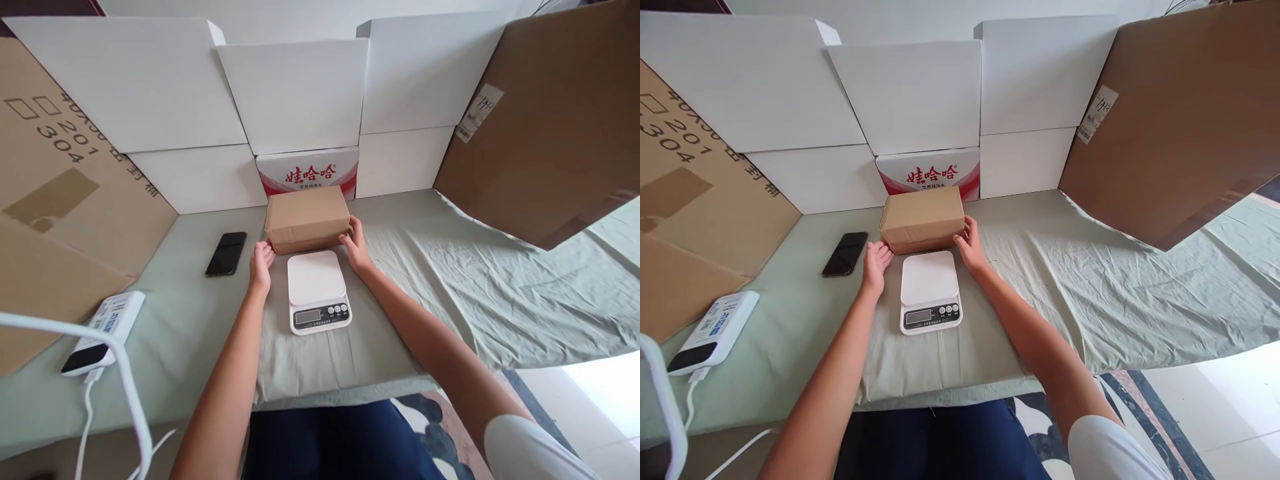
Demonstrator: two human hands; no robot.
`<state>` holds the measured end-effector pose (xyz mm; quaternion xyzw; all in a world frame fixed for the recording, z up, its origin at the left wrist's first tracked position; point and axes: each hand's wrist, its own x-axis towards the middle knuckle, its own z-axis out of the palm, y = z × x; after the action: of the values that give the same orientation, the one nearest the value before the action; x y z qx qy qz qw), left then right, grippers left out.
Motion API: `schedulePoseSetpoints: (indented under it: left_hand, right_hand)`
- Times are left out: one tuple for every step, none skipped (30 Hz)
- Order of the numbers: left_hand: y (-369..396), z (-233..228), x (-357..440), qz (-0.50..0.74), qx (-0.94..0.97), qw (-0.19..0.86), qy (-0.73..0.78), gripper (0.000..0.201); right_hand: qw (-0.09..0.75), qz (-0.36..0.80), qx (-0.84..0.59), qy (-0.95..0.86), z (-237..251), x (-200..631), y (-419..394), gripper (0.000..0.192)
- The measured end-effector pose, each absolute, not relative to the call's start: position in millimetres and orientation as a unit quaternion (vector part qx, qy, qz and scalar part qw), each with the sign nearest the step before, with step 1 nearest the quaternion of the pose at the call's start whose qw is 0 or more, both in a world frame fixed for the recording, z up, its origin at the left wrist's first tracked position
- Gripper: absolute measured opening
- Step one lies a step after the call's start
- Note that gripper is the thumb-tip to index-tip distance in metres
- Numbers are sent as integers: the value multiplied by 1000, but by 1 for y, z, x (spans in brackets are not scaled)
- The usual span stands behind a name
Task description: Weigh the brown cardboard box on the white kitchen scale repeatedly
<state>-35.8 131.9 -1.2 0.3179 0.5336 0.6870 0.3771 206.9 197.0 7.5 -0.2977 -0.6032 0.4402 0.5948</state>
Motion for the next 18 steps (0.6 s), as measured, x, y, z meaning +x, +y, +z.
schedulePoseSetpoints:
  left_hand:
    - [131, -4, -37, 686, 316, 377, 536, 72]
    - [130, -5, -38, 684, 313, 378, 540, 71]
    - [130, -6, -38, 682, 310, 378, 544, 70]
    - [130, -6, -38, 679, 308, 379, 548, 69]
    - [130, -5, -37, 677, 307, 381, 550, 68]
    - [130, -4, -37, 675, 306, 384, 551, 67]
    - [130, -3, -37, 672, 307, 386, 552, 67]
    - [130, -2, -37, 671, 308, 388, 552, 67]
    - [130, -1, -37, 670, 309, 389, 552, 68]
    - [129, 0, -39, 670, 311, 390, 550, 69]
    - [128, 1, -41, 671, 314, 389, 548, 69]
    - [127, 2, -43, 673, 317, 388, 544, 70]
    - [125, 3, -45, 676, 318, 386, 541, 70]
    - [123, 5, -48, 680, 317, 384, 539, 70]
    - [122, 6, -50, 683, 315, 381, 537, 71]
    - [120, 8, -52, 687, 313, 379, 535, 72]
    - [119, 9, -53, 689, 312, 377, 534, 73]
    - [117, 10, -53, 691, 312, 376, 534, 74]
  right_hand:
    - [592, 446, -301, -600, 7, 207, 196, 53]
    - [589, 452, -307, -595, 7, 208, 196, 52]
    - [585, 458, -315, -590, 7, 208, 196, 51]
    - [581, 464, -323, -586, 7, 209, 196, 50]
    - [576, 469, -330, -583, 8, 209, 196, 48]
    - [572, 472, -337, -580, 8, 209, 197, 47]
    - [570, 473, -343, -577, 8, 209, 197, 46]
    - [570, 474, -346, -575, 7, 210, 198, 44]
    - [572, 472, -348, -573, 7, 210, 198, 44]
    - [575, 470, -349, -571, 7, 210, 197, 44]
    - [580, 468, -350, -568, 7, 211, 196, 44]
    - [585, 465, -351, -564, 7, 212, 195, 45]
    - [590, 462, -354, -559, 7, 213, 194, 46]
    - [593, 460, -357, -555, 8, 214, 193, 47]
    - [594, 460, -361, -553, 8, 214, 192, 47]
    - [594, 459, -363, -552, 8, 215, 191, 46]
    - [593, 459, -364, -552, 8, 216, 191, 45]
    - [593, 458, -362, -555, 8, 216, 191, 44]
